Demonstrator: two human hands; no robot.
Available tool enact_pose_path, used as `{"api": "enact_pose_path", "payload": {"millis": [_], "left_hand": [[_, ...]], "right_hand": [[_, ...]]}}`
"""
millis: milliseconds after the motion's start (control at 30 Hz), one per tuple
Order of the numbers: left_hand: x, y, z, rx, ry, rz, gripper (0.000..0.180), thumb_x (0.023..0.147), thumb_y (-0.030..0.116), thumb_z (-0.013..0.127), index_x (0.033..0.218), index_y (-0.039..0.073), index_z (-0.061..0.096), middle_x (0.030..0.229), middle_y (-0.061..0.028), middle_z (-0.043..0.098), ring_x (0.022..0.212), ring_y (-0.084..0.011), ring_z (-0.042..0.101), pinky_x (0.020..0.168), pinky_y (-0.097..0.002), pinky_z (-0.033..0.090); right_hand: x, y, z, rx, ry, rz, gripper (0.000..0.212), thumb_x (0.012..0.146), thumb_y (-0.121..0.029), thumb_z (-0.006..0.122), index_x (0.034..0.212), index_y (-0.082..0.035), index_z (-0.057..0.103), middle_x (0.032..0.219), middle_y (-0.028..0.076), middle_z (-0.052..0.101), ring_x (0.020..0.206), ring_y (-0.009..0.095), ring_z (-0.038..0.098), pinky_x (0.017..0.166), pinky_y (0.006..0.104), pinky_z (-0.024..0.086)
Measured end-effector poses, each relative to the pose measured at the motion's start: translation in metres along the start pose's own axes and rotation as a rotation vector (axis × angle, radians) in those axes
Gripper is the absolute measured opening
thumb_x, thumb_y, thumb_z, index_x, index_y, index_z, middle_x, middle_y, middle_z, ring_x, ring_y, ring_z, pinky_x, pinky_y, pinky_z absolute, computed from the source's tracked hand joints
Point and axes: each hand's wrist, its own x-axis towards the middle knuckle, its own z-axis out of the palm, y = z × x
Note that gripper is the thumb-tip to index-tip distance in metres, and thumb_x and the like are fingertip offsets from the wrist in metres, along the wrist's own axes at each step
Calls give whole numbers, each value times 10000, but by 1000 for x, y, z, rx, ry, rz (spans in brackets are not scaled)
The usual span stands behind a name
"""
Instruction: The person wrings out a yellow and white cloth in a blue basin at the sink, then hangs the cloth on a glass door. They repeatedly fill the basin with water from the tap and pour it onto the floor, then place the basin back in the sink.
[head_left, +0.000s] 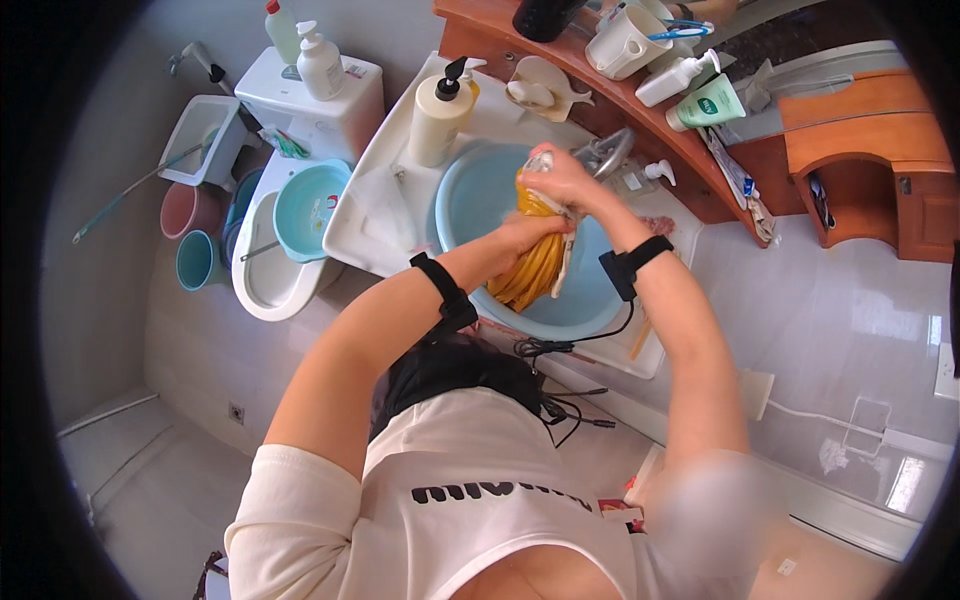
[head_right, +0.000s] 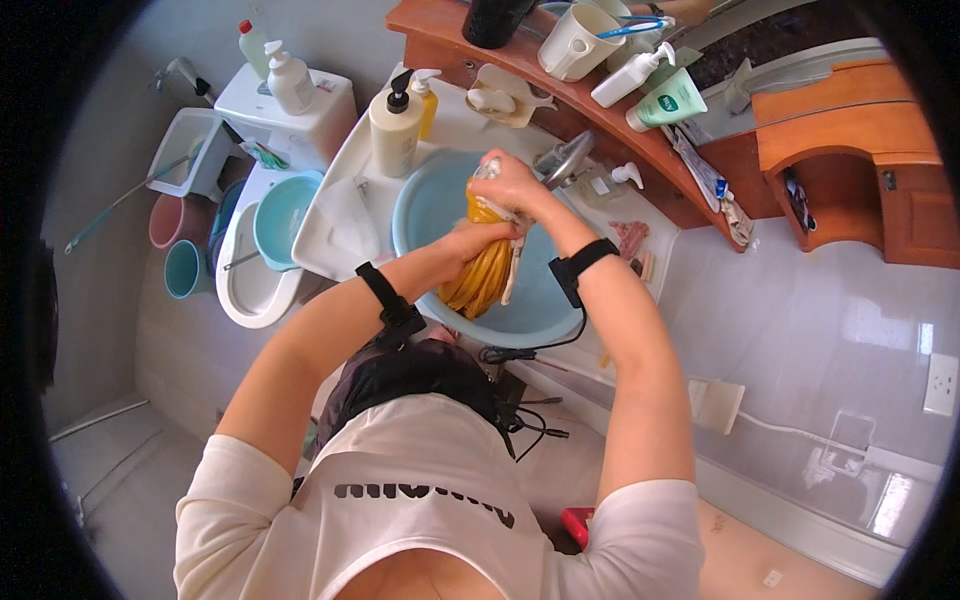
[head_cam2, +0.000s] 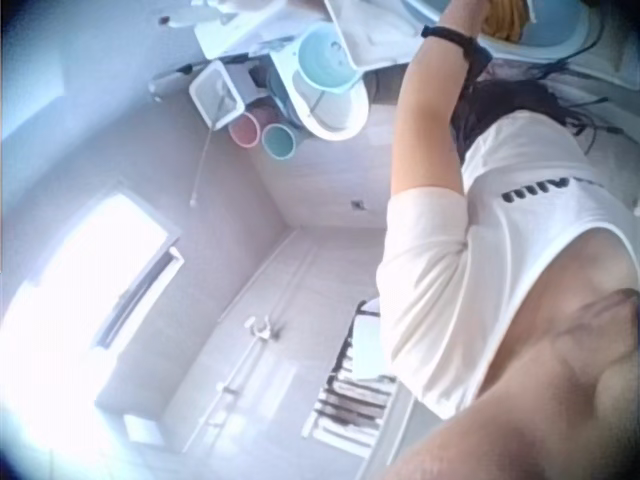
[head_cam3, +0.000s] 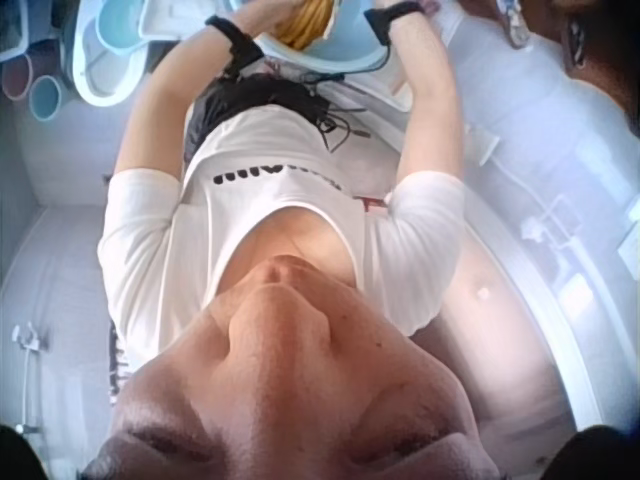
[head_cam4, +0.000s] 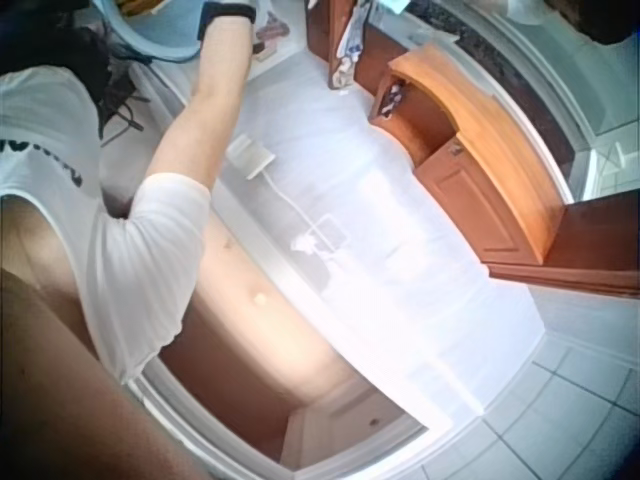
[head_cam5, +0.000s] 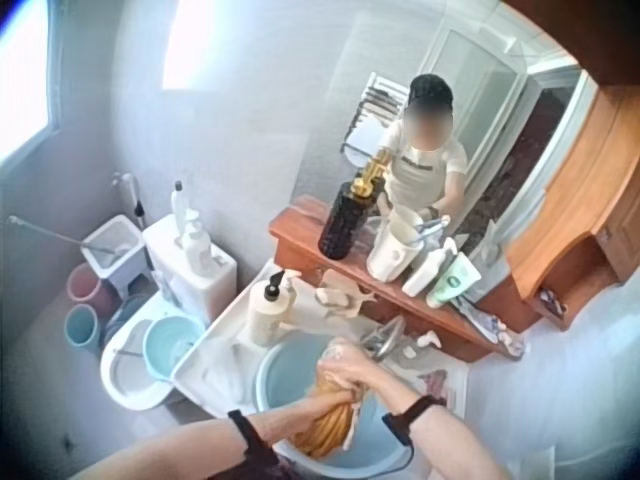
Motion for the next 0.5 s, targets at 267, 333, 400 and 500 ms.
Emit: {"api": "enact_pose_path", "payload": {"millis": [267,333,400,500], "left_hand": [[36,-30,-33,838,363,306,528,765,343,679,1112,-20,518,1004,-150,619,916,-271,618,739,-379,482],[38,-30,-34,1373,439,589,579,807,405,641,1174,-11,477,1025,-147,613,965,-280,597,783,-371,470],[27,-27,-30,695,501,318,592,808,435,632,1199,20,470,1021,-127,621,930,-274,606,775,-363,480],[4,-4,-40,99,172,147,606,797,484,625,1198,51,490,1018,-105,630,891,-252,616,776,-352,495]], "right_hand": [[13,-26,70,-666,385,82,426,725,-179,663,1087,-40,487,1097,241,491,987,383,556,823,432,497],[15,-29,72,-700,413,109,443,740,-208,663,1108,-43,481,1117,248,484,1001,375,554,826,434,496],[19,-33,68,-715,383,167,493,760,-272,668,1156,-53,472,1153,263,473,1014,361,552,831,427,493],[13,-25,37,-442,243,-118,622,803,-423,634,1261,-53,429,1244,254,448,1047,326,542,868,423,466]]}}
